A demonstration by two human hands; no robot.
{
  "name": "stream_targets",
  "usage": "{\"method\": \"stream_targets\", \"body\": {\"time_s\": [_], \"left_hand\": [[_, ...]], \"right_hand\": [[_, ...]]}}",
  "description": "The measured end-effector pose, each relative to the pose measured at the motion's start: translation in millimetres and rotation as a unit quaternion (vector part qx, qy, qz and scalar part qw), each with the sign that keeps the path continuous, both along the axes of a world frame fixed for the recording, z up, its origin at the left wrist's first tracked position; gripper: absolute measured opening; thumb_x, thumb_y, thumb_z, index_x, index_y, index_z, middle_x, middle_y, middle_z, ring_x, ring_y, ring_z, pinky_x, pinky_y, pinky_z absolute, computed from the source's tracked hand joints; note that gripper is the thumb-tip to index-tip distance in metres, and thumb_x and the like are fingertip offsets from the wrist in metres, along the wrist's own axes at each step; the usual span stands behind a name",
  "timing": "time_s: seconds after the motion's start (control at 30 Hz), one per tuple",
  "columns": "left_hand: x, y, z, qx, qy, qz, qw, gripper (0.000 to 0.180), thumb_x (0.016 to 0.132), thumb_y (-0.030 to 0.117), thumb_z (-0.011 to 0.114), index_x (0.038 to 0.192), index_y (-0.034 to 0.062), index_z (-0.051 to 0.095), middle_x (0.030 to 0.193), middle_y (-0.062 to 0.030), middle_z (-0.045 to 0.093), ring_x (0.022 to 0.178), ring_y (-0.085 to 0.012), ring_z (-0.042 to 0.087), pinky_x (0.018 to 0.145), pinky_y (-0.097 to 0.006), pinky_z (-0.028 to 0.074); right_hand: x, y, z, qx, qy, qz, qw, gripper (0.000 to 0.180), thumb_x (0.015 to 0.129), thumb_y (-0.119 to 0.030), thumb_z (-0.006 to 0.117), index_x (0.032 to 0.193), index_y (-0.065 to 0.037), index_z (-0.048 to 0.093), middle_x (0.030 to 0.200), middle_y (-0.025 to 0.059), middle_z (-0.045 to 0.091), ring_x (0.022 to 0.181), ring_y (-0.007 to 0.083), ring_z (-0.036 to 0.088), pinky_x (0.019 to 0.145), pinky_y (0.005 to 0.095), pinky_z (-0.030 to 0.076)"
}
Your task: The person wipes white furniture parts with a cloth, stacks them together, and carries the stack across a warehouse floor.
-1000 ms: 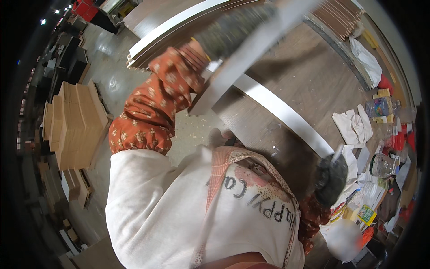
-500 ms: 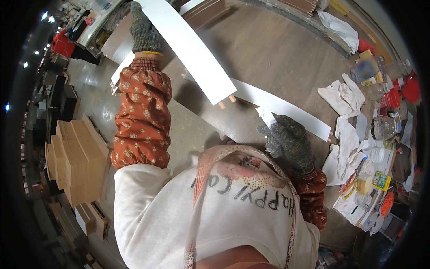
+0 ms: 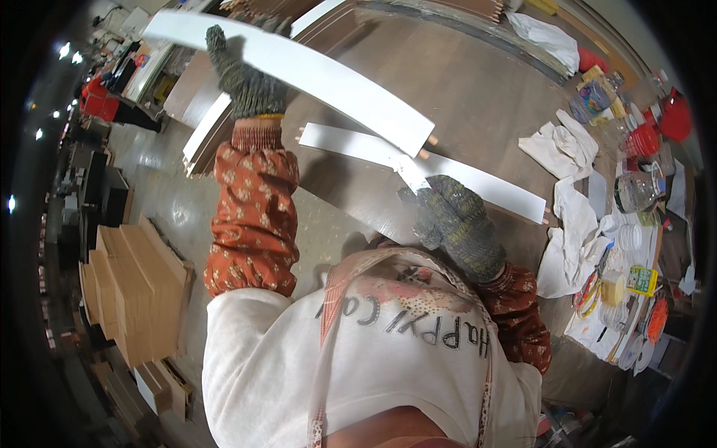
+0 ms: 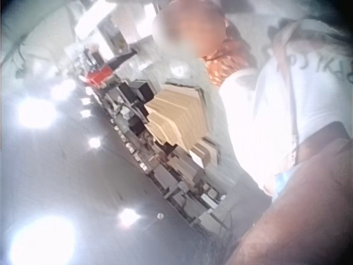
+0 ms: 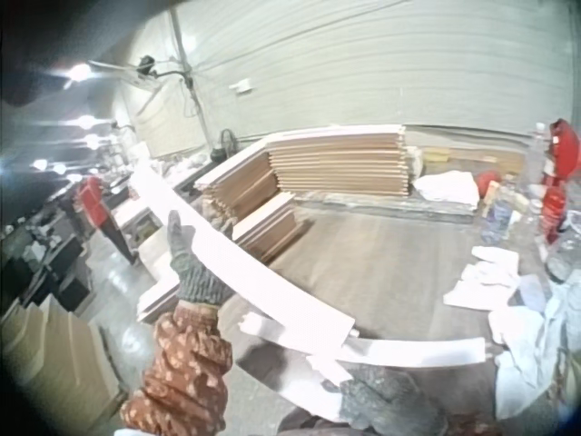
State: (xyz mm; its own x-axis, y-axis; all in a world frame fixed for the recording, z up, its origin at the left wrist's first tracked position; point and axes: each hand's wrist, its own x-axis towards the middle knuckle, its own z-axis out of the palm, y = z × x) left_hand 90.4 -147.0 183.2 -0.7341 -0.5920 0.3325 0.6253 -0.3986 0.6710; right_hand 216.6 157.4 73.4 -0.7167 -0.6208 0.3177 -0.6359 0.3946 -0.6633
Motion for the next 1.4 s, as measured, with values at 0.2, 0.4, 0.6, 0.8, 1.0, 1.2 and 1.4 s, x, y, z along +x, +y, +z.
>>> {"method": "stream_targets", "body": {"time_s": [0.2,0.4,0.6,0.8,1.0,1.2,1.4], "left_hand": [[50.3,35.0,-31.2,-0.047,-0.019,0.071,0.996,0.042,0.093,0.025,0.042,0.122,-0.0043,0.046,0.112,-0.0243,0.053,0.103,-0.0357,0.057,0.094,-0.044,0.047],[89.7,22.6,-77.8,-0.011,0.028,0.09,0.996,0.039,0.092,0.019,0.046,0.123,-0.0049,0.042,0.108,-0.0232,0.055,0.103,-0.0365,0.057,0.098,-0.047,0.044],[132.2,12.4,-145.9,-0.005,-0.014,0.125,0.992,0.035,0.089,0.006,0.052,0.121,-0.0025,0.043,0.109,-0.0175,0.058,0.107,-0.0282,0.055,0.102,-0.044,0.04],[161.1,28.3,-179.7,0.037,-0.098,0.144,0.984,0.024,0.09,0.005,0.05,0.111,-0.0059,0.051,0.109,-0.0139,0.058,0.105,-0.0222,0.055,0.1,-0.04,0.043],[159.4,35.9,-181.7,0.055,-0.128,0.204,0.969,0.022,0.088,0.003,0.051,0.109,-0.0042,0.054,0.108,-0.0128,0.06,0.104,-0.0224,0.056,0.101,-0.04,0.041],[162.6,25.8,-190.3,-0.046,-0.157,0.208,0.964,0.024,0.087,0.001,0.052,0.11,-0.004,0.053,0.109,-0.015,0.06,0.107,-0.0257,0.055,0.102,-0.04,0.04],[160.4,34.4,-177.6,0.014,-0.186,0.227,0.956,0.019,0.089,0.004,0.05,0.104,-0.0044,0.06,0.108,-0.0118,0.063,0.107,-0.0204,0.055,0.108,-0.04,0.028]], "right_hand": [[11.0,23.6,-25.6,-0.333,-0.334,-0.063,0.879,0.031,0.091,-0.006,0.05,0.122,-0.005,0.05,0.106,0.0103,0.056,0.085,0.0174,0.057,0.073,0.0278,0.05],[14.5,31.4,-22.3,-0.37,-0.389,-0.141,0.832,0.033,0.094,-0.009,0.048,0.125,0.0,0.048,0.1,0.0061,0.061,0.066,0.0051,0.047,0.058,0.02,0.044],[0.7,5.2,-23.4,-0.251,-0.284,-0.122,0.917,0.032,0.094,-0.009,0.047,0.124,0.0,0.049,0.108,0.0086,0.06,0.079,0.0117,0.055,0.073,0.0246,0.047],[-9.9,-1.7,-30.4,0.096,-0.006,-0.111,0.989,0.032,0.083,-0.003,0.055,0.115,-0.001,0.055,0.119,0.0134,0.055,0.1,0.0298,0.056,0.084,0.0436,0.047],[-15.2,-25.3,-46.2,0.123,0.189,-0.135,0.965,0.031,0.081,-0.006,0.058,0.112,-0.005,0.058,0.118,0.0093,0.057,0.094,0.0269,0.058,0.079,0.0413,0.048],[-14.1,-35.3,-56.8,0.125,0.216,-0.172,0.953,0.027,0.083,-0.008,0.058,0.11,-0.004,0.059,0.113,0.0087,0.06,0.089,0.0232,0.06,0.076,0.0359,0.05],[-13.5,-41.7,-56.0,0.039,0.218,-0.204,0.954,0.028,0.085,-0.008,0.059,0.113,-0.003,0.058,0.109,0.0097,0.061,0.088,0.0238,0.061,0.074,0.0344,0.051]]}}
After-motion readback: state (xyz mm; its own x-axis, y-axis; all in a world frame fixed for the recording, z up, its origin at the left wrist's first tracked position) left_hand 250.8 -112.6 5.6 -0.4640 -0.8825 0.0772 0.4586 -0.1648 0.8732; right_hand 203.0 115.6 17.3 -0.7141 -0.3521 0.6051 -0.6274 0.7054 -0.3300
